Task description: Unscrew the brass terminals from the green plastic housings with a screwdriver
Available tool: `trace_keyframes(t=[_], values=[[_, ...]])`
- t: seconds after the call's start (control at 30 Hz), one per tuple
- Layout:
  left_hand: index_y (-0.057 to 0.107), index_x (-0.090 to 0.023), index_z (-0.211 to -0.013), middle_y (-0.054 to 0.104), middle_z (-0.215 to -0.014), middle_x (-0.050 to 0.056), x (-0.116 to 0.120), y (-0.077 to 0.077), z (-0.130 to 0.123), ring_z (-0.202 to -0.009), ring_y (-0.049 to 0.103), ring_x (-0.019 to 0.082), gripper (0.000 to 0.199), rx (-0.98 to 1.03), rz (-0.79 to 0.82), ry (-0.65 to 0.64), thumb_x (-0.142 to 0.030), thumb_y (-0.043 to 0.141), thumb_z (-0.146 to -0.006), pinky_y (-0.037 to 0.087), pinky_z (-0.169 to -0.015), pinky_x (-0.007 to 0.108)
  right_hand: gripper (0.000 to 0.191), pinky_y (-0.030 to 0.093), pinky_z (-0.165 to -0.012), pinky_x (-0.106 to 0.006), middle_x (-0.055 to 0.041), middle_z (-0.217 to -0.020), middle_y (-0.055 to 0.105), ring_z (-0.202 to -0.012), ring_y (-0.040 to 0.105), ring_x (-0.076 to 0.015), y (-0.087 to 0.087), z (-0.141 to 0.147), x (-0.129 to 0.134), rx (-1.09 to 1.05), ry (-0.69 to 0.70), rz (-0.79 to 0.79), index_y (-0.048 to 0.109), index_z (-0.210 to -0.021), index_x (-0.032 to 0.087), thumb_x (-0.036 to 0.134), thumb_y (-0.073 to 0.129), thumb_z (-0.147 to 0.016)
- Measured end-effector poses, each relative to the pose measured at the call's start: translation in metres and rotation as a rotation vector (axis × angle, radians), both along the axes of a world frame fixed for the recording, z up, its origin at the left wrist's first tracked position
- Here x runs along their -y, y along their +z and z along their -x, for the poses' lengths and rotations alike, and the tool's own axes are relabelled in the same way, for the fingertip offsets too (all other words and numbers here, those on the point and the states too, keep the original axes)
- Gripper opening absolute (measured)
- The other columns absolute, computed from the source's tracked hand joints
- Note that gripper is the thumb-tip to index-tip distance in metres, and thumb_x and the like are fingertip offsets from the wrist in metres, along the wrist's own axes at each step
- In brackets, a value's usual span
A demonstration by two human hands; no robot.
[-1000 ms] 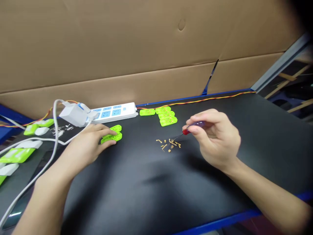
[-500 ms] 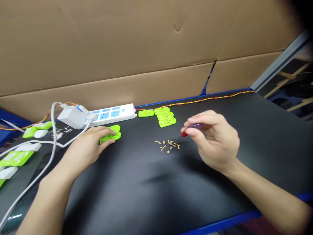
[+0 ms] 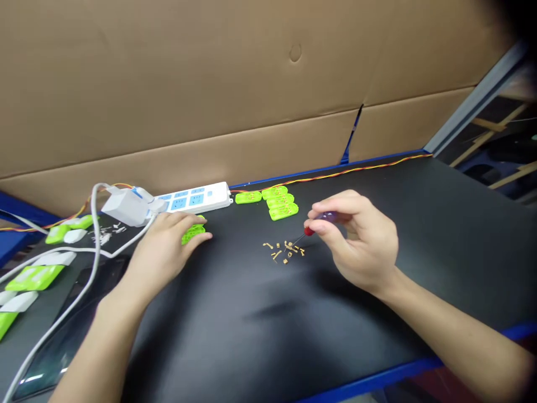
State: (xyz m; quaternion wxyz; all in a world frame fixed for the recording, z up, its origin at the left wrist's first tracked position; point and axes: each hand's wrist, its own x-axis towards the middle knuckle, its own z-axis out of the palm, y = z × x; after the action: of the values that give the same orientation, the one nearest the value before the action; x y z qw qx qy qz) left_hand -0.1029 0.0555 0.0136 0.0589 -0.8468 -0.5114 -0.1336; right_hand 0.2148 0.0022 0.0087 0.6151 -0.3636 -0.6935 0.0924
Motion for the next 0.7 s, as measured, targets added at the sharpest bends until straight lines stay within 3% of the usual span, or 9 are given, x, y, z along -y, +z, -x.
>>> trace_keyframes(t=[0.17, 0.27, 0.4, 0.53, 0.7], values=[[0.06, -0.016, -0.122, 0.062, -0.127, 0.012, -0.012, 0.001, -0.068, -0.122, 0.051, 0.03, 0.037, -0.071, 0.013, -0.123, -0.036, 0.039, -0.098, 0.043, -0.103, 0.048, 0.02, 0.061, -0.066, -0.029, -0.0004, -0.088, 0.067, -0.074, 0.068, -0.0124, -0.003, 0.0, -0.003, -0.011, -0.014, -0.01, 0.064, -0.102, 0.024, 0.017, 0.069, -0.084], [0.056, -0.013, -0.128, 0.059, -0.133, 0.014, -0.031, -0.006, -0.09, -0.124, 0.05, 0.03, 0.038, -0.122, -0.002, -0.115, -0.026, 0.038, -0.097, 0.04, -0.105, 0.047, 0.02, 0.062, -0.067, -0.028, -0.0001, -0.089, 0.066, -0.073, 0.069, -0.012, -0.005, 0.0, -0.006, -0.058, -0.015, 0.002, 0.063, -0.103, 0.024, 0.018, 0.068, -0.084], [0.063, -0.015, -0.111, 0.066, -0.109, 0.014, -0.046, -0.014, -0.091, -0.111, 0.055, 0.031, 0.03, -0.129, 0.001, -0.084, -0.027, 0.042, -0.094, 0.044, -0.096, 0.048, 0.021, 0.063, -0.068, -0.029, -0.0004, -0.092, 0.066, -0.074, 0.069, -0.0125, -0.006, -0.001, -0.007, -0.083, -0.009, 0.019, 0.063, -0.104, 0.025, 0.018, 0.066, -0.085], [0.062, -0.016, -0.097, 0.065, -0.095, 0.012, -0.035, -0.014, -0.078, -0.101, 0.055, 0.031, 0.019, -0.109, 0.024, -0.072, -0.03, 0.05, -0.091, 0.045, -0.089, 0.045, 0.02, 0.062, -0.066, -0.03, -0.0007, -0.09, 0.065, -0.073, 0.068, -0.0131, -0.005, -0.001, -0.006, -0.067, -0.01, 0.01, 0.064, -0.103, 0.026, 0.019, 0.067, -0.084], [0.058, -0.018, -0.098, 0.057, -0.108, 0.011, -0.013, -0.017, -0.063, -0.107, 0.051, 0.028, 0.017, -0.01, 0.038, -0.053, -0.032, 0.052, -0.091, 0.045, -0.092, 0.041, 0.022, 0.061, -0.065, -0.029, -0.0007, -0.09, 0.064, -0.073, 0.068, -0.0125, -0.005, 0.0, -0.004, -0.048, -0.003, -0.003, 0.064, -0.103, 0.025, 0.016, 0.068, -0.083]])
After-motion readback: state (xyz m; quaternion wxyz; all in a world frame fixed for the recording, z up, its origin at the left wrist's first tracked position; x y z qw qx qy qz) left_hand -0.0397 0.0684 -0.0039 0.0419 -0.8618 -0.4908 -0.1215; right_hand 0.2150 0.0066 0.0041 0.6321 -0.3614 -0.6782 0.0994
